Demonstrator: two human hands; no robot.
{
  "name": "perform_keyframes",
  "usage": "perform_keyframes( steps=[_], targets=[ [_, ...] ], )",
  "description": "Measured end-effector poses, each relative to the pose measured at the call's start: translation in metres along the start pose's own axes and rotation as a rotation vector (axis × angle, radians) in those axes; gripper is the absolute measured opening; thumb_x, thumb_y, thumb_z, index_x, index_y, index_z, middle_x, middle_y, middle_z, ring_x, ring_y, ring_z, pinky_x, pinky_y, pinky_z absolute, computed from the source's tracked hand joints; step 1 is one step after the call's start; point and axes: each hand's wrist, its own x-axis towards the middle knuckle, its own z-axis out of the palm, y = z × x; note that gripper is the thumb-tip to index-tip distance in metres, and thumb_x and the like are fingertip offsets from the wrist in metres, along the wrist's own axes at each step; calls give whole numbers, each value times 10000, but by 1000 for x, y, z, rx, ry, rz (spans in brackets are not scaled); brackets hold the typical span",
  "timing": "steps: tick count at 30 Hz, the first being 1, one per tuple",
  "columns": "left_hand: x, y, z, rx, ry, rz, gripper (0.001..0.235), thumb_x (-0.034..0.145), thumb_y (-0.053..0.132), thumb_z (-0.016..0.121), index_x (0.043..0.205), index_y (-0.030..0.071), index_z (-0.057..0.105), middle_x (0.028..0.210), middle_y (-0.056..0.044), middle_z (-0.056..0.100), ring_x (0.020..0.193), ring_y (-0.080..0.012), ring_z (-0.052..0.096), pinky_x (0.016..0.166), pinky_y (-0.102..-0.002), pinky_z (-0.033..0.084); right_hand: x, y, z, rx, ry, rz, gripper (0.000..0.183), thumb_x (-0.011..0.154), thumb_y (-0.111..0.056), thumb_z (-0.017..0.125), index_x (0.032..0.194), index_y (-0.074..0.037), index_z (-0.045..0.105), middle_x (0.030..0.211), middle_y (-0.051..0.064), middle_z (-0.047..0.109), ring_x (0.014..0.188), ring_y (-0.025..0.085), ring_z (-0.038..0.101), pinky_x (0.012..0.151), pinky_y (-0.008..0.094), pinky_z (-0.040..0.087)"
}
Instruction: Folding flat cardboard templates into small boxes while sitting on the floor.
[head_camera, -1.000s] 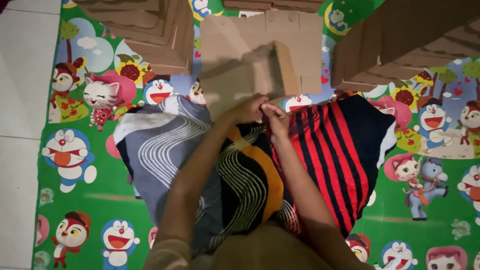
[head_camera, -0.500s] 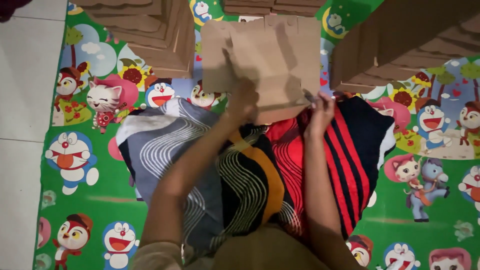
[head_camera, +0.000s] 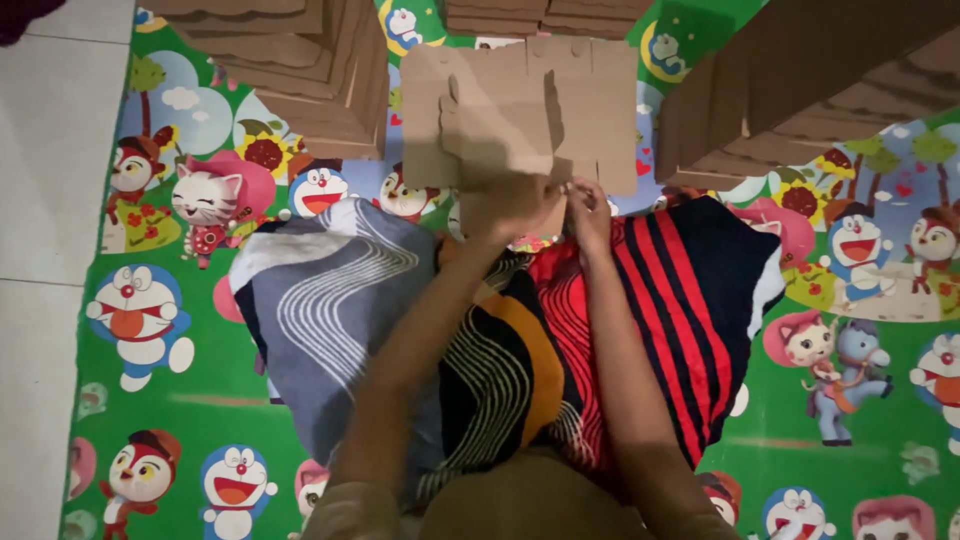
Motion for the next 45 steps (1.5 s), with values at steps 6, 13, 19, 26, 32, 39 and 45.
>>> perform_keyframes(
  steps=[6,13,19,26,32,39,45],
  targets=[
    [-3,32,1,205,-338,52,382,1037,183,425,1276,38,685,1107,-162,754,1048,-211,706,979,-225,516,3,15,1,-104,-120,88,502,845,-609,851,1170,-248,722,1082,36,712,1029,197,678,918,342,522],
    [50,-4,42,-642,-1,-683,381,961,527,487,1008,162,586,886,-43,694,872,-234,751,693,-360,565,-15,3,5,-341,-166,-88,332,826,-222,748,1155,-255,712,1103,71,743,1082,303,704,952,417,549],
    [65,-9,42,-657,-39,-659,250,903,332,618,985,100,659,898,-116,733,901,-332,772,675,-438,618,-12,20,-1,-226,-100,-169,290,833,-53,765,1085,-194,754,893,117,746,879,263,736,807,369,604],
    [89,-100,132,-750,54,-812,212,835,185,678,934,-1,707,876,-182,731,974,-415,744,751,-483,613,-10,21,-2,-176,-116,-124,242,779,-96,872,982,-195,784,783,85,751,817,177,721,802,315,605],
    [60,-83,53,-753,62,-710,293,650,207,844,904,70,791,911,-192,770,1006,-419,731,874,-503,601,-19,12,-5,-159,-110,-187,281,808,-118,854,1076,-128,770,850,139,729,837,228,691,766,379,601],
    [10,-24,-43,-735,86,-618,109,830,133,698,776,112,791,603,-70,728,703,-255,783,789,-385,607,-22,-13,-2,-151,-94,-231,184,894,-251,830,1060,-187,783,834,125,730,853,271,718,812,414,592],
    [-27,64,-35,-1002,582,-727,242,991,127,664,1091,-79,741,954,-324,716,968,-360,692,851,-495,520,-22,-16,4,-127,-89,-263,117,929,-256,810,1017,-181,790,822,86,702,841,183,653,816,377,562]
  ],
)
